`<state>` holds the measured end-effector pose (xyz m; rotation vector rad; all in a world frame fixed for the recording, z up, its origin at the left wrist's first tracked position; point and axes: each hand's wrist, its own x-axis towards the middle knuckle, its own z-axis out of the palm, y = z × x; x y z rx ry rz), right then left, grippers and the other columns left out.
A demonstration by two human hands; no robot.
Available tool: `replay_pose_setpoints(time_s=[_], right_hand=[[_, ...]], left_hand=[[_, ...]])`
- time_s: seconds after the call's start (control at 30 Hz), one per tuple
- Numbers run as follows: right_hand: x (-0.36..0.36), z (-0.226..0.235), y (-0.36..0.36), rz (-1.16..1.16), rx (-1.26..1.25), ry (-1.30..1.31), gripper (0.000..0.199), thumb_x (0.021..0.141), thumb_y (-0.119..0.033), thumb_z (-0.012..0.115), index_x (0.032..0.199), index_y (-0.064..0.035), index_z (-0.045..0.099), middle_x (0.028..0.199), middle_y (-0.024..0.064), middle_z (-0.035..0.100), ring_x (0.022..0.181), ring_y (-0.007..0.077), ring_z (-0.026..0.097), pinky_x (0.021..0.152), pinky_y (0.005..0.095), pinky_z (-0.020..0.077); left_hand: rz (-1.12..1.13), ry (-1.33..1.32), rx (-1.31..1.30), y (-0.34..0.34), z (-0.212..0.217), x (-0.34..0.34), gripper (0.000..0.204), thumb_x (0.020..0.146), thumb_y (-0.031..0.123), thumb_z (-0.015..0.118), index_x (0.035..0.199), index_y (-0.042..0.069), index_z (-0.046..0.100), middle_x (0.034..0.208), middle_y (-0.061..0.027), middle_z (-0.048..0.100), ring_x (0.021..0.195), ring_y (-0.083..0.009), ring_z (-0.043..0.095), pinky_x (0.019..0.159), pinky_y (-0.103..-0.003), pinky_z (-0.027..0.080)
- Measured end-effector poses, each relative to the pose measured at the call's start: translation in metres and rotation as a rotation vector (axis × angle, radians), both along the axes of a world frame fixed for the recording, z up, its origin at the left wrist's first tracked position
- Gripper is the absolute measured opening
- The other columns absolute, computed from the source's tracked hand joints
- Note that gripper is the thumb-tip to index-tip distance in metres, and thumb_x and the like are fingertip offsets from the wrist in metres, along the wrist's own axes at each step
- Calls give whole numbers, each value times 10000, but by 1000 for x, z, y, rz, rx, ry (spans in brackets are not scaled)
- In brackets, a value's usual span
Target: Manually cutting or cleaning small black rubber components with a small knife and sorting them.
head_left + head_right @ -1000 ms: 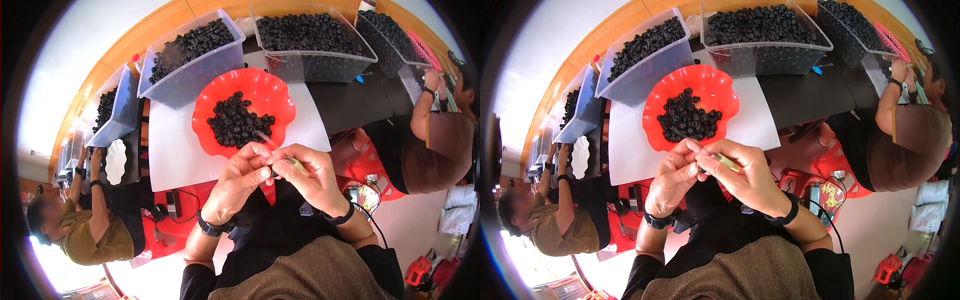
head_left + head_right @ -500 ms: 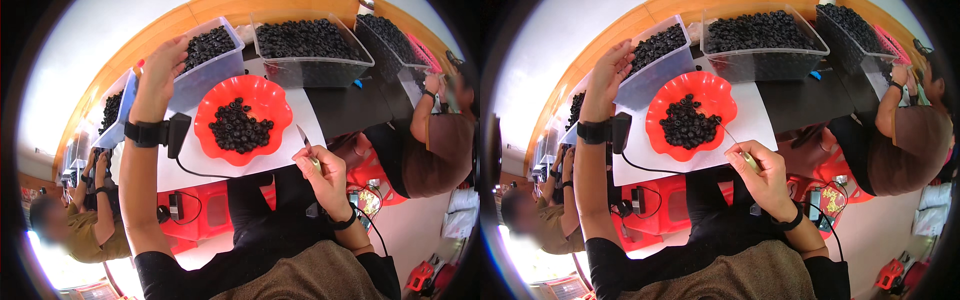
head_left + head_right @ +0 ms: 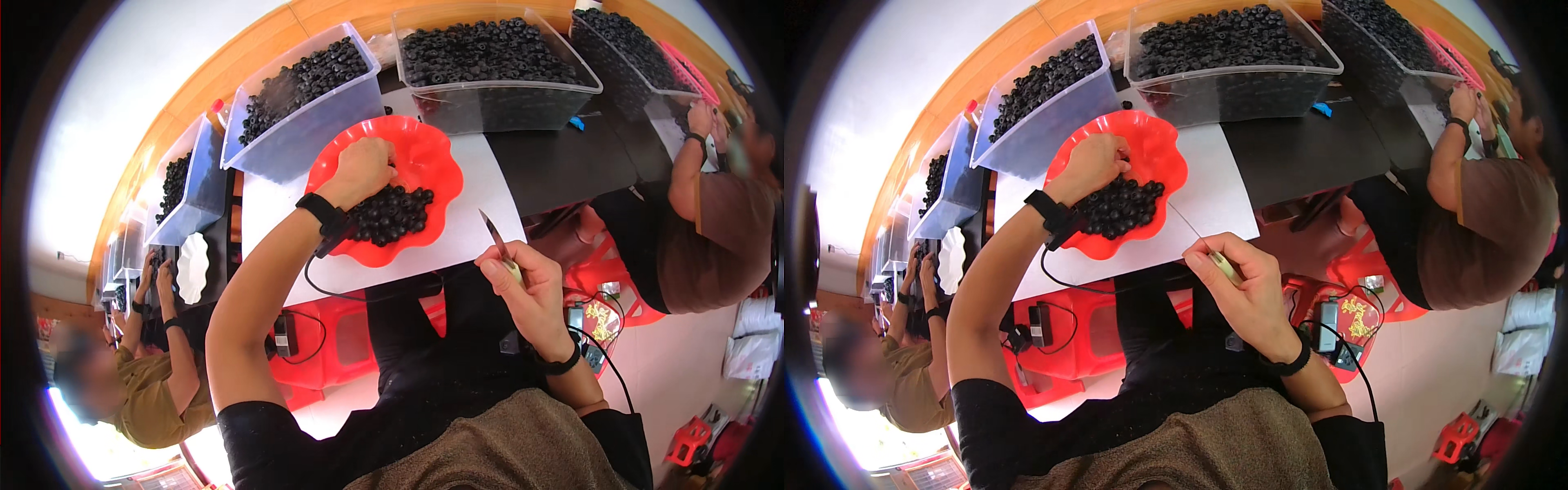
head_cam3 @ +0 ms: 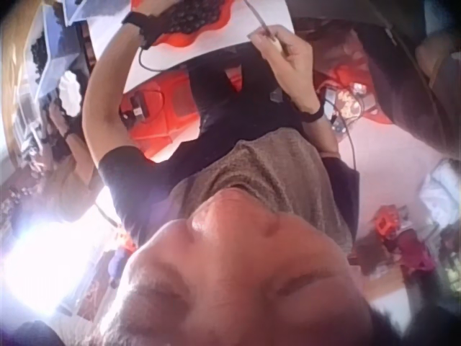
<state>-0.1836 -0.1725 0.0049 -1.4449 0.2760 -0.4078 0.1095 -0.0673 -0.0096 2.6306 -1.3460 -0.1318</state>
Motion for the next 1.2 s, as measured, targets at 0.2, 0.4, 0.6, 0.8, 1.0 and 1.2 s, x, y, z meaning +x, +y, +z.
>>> replay_pose_setpoints(time_s=[0.2, 0.4, 0.6, 0.8, 1.0, 1.2], right_hand=[[-5, 1, -3, 1, 26, -3, 112, 925, -106, 639, 940, 5, 643, 749, -57, 561, 693, 2, 458, 610, 174, 371], [-2, 1, -8, -5, -76, 11, 140, 934, -123, 631, 963, 13, 641, 774, -19, 593, 703, 23, 479, 630, 195, 399], [11, 4, 8, 33, -59, -131, 180, 936, -127, 624, 997, 42, 612, 778, 28, 620, 697, 52, 506, 634, 222, 433], [21, 11, 22, 12, -421, -180, 172, 891, -108, 665, 969, 37, 617, 746, 97, 616, 611, 125, 581, 581, 253, 458], [28, 10, 32, -14, -633, -232, 246, 811, -185, 754, 935, -9, 634, 727, 79, 621, 569, 193, 603, 510, 293, 465], [31, 14, 34, -37, -789, -232, 245, 802, -226, 755, 924, -45, 642, 699, 54, 596, 553, 208, 579, 493, 310, 452]], left_hand=[[-16, -82, 131, -3, -4, 3, 150, 702, 95, 735, 826, 25, 691, 797, -143, 687, 786, -292, 679, 715, -398, 522], [128, 488, -393, 10, 55, -33, 160, 820, 62, 676, 963, -10, 670, 845, -74, 673, 775, -164, 659, 704, -280, 524], [218, 1365, -932, 60, 45, -95, 194, 940, 83, 585, 1125, 25, 572, 1011, -48, 619, 851, -88, 598, 782, -213, 507], [226, 1744, -1264, 78, 18, -135, 126, 953, 74, 567, 1069, 29, 579, 1003, -70, 617, 804, -126, 570, 801, -251, 501], [68, 1843, -1315, 84, 8, -147, 131, 933, 89, 587, 1053, 35, 580, 971, -37, 591, 877, -129, 551, 815, -281, 495], [21, 1814, -1314, 89, 4, -151, 126, 924, 96, 601, 1038, 47, 579, 955, -34, 584, 877, -130, 549, 792, -282, 481]])
